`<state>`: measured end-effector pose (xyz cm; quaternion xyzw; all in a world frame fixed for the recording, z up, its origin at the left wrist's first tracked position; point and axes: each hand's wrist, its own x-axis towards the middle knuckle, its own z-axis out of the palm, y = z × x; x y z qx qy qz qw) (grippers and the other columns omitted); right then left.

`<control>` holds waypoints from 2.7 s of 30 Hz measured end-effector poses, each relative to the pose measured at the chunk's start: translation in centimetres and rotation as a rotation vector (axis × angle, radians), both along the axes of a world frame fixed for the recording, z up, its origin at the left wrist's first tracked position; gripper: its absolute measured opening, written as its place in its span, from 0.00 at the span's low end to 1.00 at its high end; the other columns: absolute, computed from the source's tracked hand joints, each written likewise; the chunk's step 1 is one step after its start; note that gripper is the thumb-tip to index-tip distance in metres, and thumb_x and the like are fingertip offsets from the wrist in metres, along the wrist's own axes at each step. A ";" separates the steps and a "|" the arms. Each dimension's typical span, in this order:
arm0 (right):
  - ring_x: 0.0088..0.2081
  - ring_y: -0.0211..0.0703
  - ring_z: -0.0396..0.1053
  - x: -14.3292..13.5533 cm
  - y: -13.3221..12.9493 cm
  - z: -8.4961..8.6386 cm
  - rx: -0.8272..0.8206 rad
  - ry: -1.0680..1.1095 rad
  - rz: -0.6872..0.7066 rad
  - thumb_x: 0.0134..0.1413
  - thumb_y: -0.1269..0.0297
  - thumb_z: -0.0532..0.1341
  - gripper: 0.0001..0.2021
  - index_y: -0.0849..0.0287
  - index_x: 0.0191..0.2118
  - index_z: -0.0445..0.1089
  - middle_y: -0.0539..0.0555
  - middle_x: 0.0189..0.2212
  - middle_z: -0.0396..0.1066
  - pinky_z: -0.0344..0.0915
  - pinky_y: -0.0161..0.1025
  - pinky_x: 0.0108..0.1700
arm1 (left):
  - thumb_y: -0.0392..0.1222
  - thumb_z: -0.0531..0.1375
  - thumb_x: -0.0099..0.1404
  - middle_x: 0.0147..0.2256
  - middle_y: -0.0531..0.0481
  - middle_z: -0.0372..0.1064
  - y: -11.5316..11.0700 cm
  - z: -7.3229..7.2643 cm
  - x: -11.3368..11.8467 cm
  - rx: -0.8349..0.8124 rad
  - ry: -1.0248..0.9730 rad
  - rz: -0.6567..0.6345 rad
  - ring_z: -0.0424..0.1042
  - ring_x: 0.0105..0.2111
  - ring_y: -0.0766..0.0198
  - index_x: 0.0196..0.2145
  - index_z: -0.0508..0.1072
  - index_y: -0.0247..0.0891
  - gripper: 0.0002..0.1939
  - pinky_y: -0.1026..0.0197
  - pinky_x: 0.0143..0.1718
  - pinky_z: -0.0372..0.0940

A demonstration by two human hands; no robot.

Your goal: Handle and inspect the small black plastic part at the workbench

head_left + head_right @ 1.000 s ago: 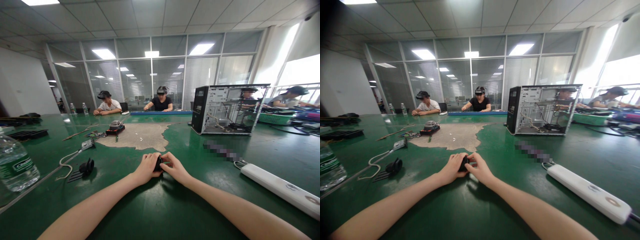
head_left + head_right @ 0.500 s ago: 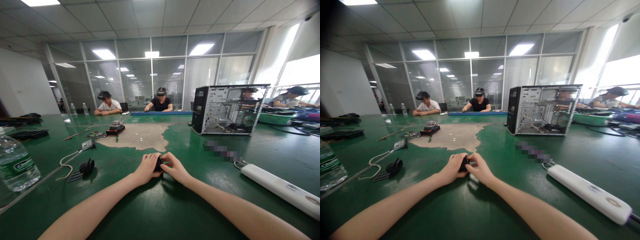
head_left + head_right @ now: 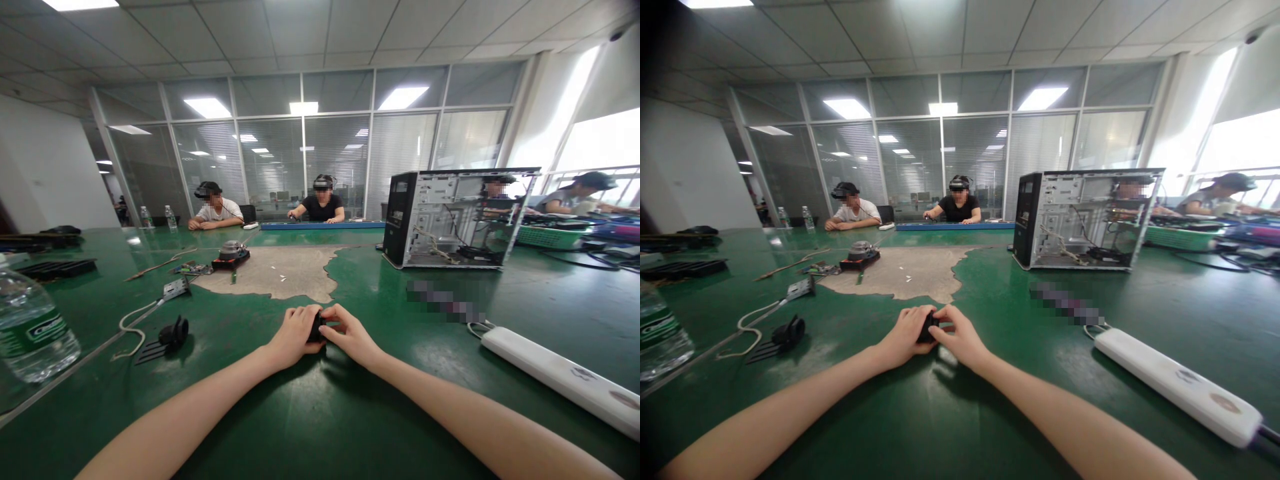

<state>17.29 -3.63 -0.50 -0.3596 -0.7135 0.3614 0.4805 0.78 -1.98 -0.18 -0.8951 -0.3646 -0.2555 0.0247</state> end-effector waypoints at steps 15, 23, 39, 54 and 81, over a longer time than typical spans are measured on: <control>0.42 0.40 0.64 0.0 -0.1 -0.3 0.114 -0.027 -0.016 0.45 0.70 0.59 0.09 0.57 0.35 0.63 0.52 0.38 0.62 0.66 0.39 0.41 | 0.40 0.61 0.50 0.43 0.47 0.61 -0.1 0.1 0.0 -0.007 -0.012 -0.004 0.60 0.42 0.56 0.47 0.53 0.39 0.28 0.55 0.43 0.52; 0.41 0.40 0.65 0.0 0.7 -0.6 0.031 0.048 -0.030 0.44 0.68 0.60 0.13 0.57 0.38 0.60 0.52 0.37 0.64 0.65 0.41 0.43 | 0.40 0.61 0.50 0.42 0.48 0.62 -0.1 0.1 0.0 0.003 -0.024 0.001 0.61 0.42 0.56 0.47 0.54 0.39 0.28 0.55 0.43 0.52; 0.41 0.41 0.66 0.1 0.8 -0.6 -0.033 0.020 -0.023 0.45 0.65 0.60 0.12 0.58 0.38 0.61 0.52 0.36 0.64 0.66 0.39 0.40 | 0.42 0.60 0.51 0.42 0.47 0.61 -0.1 0.2 0.0 -0.008 -0.008 0.003 0.61 0.42 0.56 0.47 0.54 0.39 0.27 0.55 0.42 0.53; 0.34 0.40 0.69 1.2 1.0 0.0 -0.153 0.029 -0.024 0.39 0.64 0.64 0.17 0.61 0.38 0.64 0.53 0.35 0.67 0.66 0.42 0.39 | 0.42 0.61 0.50 0.43 0.46 0.61 0.2 -0.1 0.0 -0.018 -0.029 0.005 0.60 0.43 0.55 0.48 0.53 0.39 0.29 0.54 0.43 0.52; 0.37 0.41 0.68 0.2 1.2 -0.5 -0.133 0.047 0.028 0.44 0.60 0.61 0.13 0.60 0.37 0.63 0.52 0.35 0.68 0.66 0.41 0.41 | 0.42 0.61 0.51 0.43 0.47 0.61 0.2 -0.1 0.0 -0.018 -0.029 -0.024 0.60 0.43 0.55 0.47 0.53 0.40 0.28 0.54 0.43 0.52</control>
